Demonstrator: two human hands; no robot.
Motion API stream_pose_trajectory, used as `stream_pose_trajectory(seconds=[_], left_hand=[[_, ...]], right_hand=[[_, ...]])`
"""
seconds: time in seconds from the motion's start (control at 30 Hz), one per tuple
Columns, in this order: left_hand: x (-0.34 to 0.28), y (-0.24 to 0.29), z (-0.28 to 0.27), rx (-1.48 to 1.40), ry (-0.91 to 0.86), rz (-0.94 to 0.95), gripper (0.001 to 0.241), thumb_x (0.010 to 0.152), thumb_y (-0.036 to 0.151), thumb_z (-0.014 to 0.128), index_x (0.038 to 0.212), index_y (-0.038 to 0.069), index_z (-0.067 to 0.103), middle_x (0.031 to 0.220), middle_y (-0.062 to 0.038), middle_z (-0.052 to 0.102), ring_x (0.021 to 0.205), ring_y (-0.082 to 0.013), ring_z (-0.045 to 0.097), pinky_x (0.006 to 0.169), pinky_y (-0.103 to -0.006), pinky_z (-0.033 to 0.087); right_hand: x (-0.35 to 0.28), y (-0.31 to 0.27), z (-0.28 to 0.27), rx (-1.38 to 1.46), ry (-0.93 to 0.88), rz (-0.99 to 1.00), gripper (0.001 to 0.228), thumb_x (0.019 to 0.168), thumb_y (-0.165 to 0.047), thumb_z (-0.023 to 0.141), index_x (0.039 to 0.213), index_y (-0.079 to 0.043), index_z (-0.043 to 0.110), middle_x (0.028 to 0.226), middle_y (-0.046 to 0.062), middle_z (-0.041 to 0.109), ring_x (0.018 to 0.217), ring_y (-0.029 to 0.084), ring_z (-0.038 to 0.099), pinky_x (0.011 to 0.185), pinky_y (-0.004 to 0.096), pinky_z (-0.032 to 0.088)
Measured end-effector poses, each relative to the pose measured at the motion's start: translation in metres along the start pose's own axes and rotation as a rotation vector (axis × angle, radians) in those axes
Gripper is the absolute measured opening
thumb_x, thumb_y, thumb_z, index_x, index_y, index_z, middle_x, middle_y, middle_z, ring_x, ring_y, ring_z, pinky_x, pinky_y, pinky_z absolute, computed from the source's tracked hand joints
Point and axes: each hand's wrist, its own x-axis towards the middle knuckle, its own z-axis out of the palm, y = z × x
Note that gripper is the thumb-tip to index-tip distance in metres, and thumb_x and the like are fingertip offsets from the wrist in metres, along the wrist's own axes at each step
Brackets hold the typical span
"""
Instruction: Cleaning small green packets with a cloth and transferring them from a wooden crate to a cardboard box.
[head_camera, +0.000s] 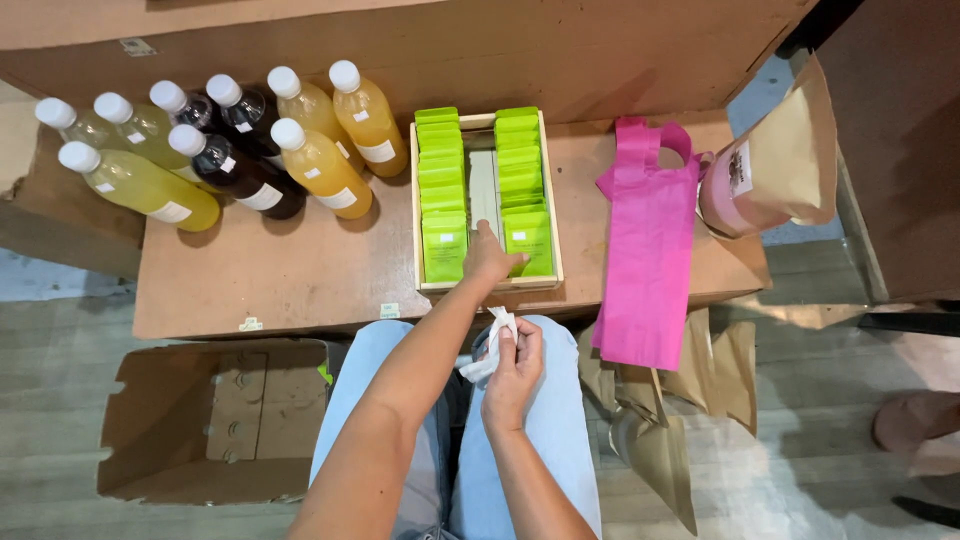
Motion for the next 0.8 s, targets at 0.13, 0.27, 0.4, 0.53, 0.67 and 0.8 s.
stream_pose_trajectory(seconds=[0.13,0.27,0.4,0.53,0.67,0.8], left_hand=[[0.045,-0.03,0.028,-0.144,-0.107,0.086,0.087,0.088,0.023,0.09,0.154,0.002,0.036,0.152,-0.03,0.055,0.143,-0.0496,0.055,0.119,-0.0637,0.045],[0.063,-0.052,0.038,-0.217,-0.12,-0.002,0.091,0.095,0.028,0.078,0.167,0.005,0.027,0.162,-0.029,0.048,0.149,-0.0443,0.05,0.123,-0.0585,0.042],[0.036,-0.042,0.011,-0.432,-0.058,0.04,0.084,0.105,0.031,0.065,0.169,-0.006,0.024,0.168,-0.035,0.037,0.153,-0.044,0.046,0.127,-0.0563,0.038],[-0.05,-0.038,-0.034,-0.41,-0.047,0.086,0.046,0.103,0.055,0.065,0.125,0.018,0.078,0.1,-0.008,0.081,0.105,-0.0229,0.076,0.099,-0.0404,0.058],[-0.125,-0.053,-0.072,-0.472,-0.23,0.111,0.042,0.094,0.036,0.072,0.117,0.001,0.078,0.117,-0.024,0.079,0.108,-0.0319,0.075,0.095,-0.0437,0.061],[-0.13,-0.091,-0.057,-0.379,-0.089,0.198,0.022,0.086,0.024,0.088,0.099,0.009,0.079,0.093,-0.008,0.077,0.085,-0.0218,0.074,0.075,-0.0391,0.062]], right_hand=[[0.001,-0.006,0.001,-0.001,0.013,0.011,0.008,0.107,-0.006,0.059,0.111,-0.008,0.065,0.072,0.007,0.064,0.049,0.015,0.063,0.046,0.026,0.054],[0.003,-0.006,-0.002,0.026,0.01,0.054,0.008,0.108,-0.01,0.058,0.114,-0.008,0.063,0.072,0.008,0.064,0.05,0.015,0.064,0.046,0.025,0.054],[0.009,-0.015,-0.001,0.229,-0.029,0.147,0.016,0.115,-0.023,0.046,0.111,-0.013,0.057,0.072,0.013,0.064,0.05,0.019,0.065,0.043,0.028,0.055],[0.012,-0.013,0.001,0.313,-0.111,0.262,0.034,0.118,-0.035,0.034,0.103,-0.014,0.056,0.078,0.016,0.069,0.058,0.02,0.069,0.048,0.028,0.057],[-0.007,-0.036,0.015,0.304,-0.235,0.424,0.067,0.111,-0.067,0.033,0.107,-0.012,0.07,0.09,0.017,0.077,0.065,0.025,0.074,0.052,0.035,0.063],[-0.025,-0.05,0.024,0.284,-0.339,0.529,0.057,0.105,-0.062,0.055,0.145,-0.024,0.065,0.134,0.008,0.075,0.108,0.024,0.074,0.091,0.041,0.063]])
